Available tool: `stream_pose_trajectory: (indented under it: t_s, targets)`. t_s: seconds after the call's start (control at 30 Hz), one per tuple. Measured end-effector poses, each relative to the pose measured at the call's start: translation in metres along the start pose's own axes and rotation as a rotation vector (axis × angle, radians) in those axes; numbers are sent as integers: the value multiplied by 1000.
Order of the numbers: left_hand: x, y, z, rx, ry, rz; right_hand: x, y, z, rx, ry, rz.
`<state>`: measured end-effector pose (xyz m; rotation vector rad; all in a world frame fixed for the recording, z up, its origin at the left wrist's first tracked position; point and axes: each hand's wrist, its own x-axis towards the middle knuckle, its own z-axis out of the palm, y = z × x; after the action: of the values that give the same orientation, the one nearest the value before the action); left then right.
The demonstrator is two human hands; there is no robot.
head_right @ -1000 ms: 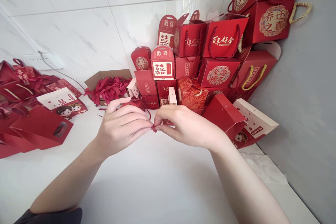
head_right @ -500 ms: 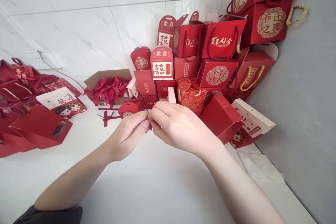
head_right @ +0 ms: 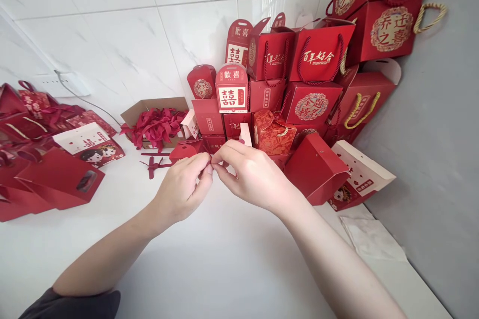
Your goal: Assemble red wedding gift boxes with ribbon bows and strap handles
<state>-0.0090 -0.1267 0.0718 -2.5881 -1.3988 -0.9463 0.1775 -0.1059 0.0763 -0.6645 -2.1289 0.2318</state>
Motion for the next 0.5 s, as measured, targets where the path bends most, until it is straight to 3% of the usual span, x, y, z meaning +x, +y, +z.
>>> stream_pose_trajectory:
  t_s: [0.17, 0.37, 0.5]
  targets:
    - [1, -1, -1, -148, -31, -11, 1, 2, -6, -23, -118, 44]
    - [4, -6, -7, -57, -101, 52, 1, 6, -14, -77, -234, 27]
    - [5, -9, -8, -142, -144, 54, 1, 7, -16, -91, -277, 18]
